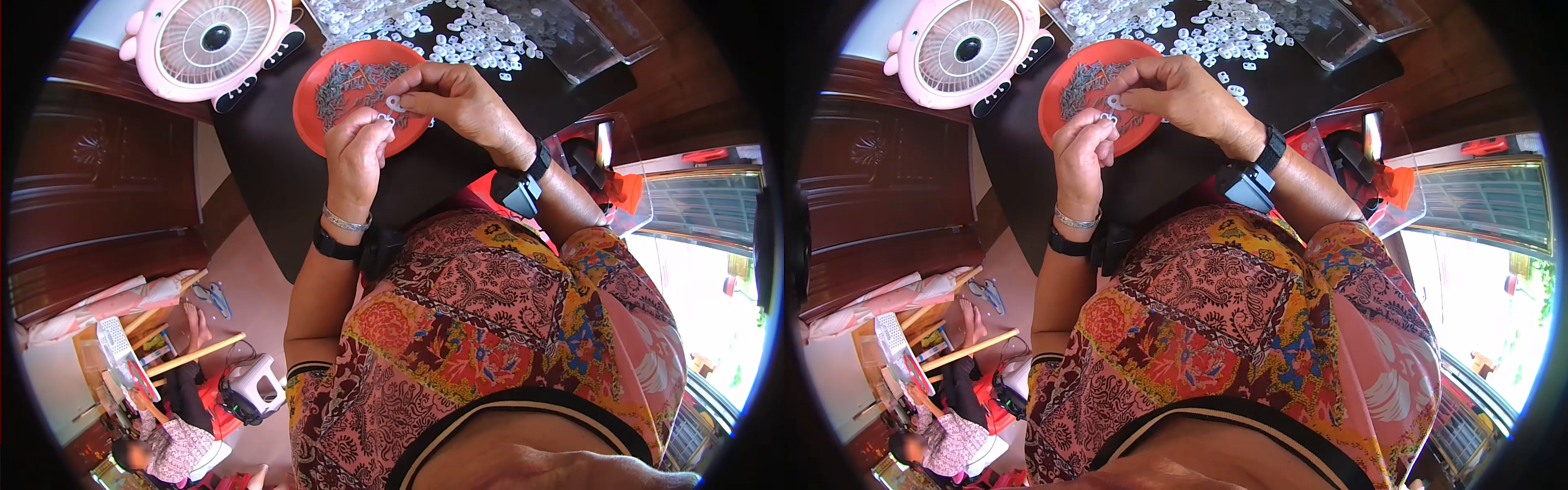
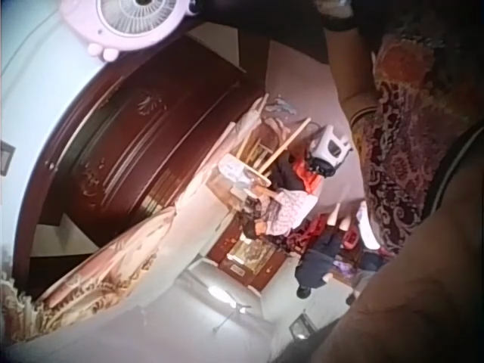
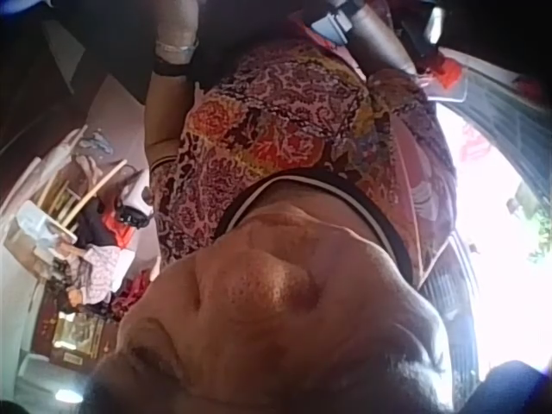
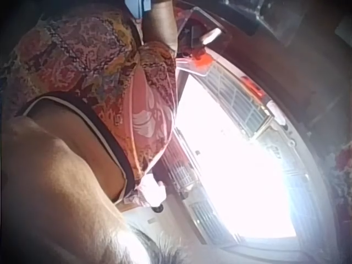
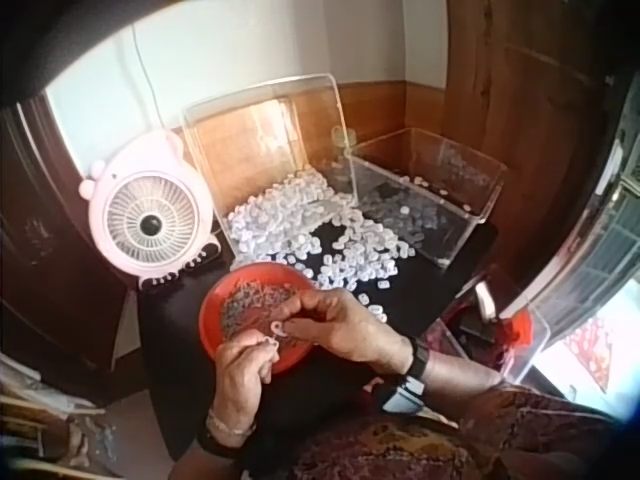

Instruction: Assembling small white plastic components by hand and placing them into a tray or container.

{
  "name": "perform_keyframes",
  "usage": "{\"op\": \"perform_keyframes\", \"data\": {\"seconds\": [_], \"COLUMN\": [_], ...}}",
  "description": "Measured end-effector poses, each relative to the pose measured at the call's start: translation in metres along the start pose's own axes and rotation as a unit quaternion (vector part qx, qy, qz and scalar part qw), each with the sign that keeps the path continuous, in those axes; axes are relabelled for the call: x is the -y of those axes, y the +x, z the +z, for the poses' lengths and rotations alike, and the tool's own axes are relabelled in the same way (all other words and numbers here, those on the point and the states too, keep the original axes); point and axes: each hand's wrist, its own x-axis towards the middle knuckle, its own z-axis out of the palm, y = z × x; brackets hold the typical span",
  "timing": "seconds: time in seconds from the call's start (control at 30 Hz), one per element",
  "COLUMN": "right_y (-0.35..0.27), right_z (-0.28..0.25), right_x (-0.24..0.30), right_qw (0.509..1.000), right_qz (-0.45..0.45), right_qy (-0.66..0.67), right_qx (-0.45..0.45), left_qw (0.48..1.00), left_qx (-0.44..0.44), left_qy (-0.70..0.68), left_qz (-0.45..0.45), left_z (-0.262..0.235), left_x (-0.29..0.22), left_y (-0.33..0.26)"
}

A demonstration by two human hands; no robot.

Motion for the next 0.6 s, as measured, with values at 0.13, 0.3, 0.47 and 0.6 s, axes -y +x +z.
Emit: {"op": "perform_keyframes", "data": {"seconds": [0.13,0.3,0.47,0.6], "right_y": [0.0006,0.0000,0.0006,0.0003], "right_z": [-0.0010,-0.0030,-0.0015,-0.0018], "right_x": [0.0009,0.0019,0.0001,-0.0011], "right_qw": [0.999,0.998,0.999,1.000], "right_qz": [0.024,0.044,0.021,0.006], "right_qy": [0.030,0.047,0.026,0.001], "right_qx": [0.004,0.009,0.003,-0.001], "left_qw": [1.000,1.000,1.000,1.000], "left_qx": [0.002,0.008,0.003,0.005], "left_qy": [0.002,0.002,0.001,0.011], "left_qz": [-0.001,-0.002,-0.007,-0.005], "left_z": [0.0001,-0.0008,-0.0022,-0.0025], "left_x": [-0.0014,-0.0006,0.0015,0.0027], "left_y": [-0.0009,-0.0003,0.0002,0.0007]}}
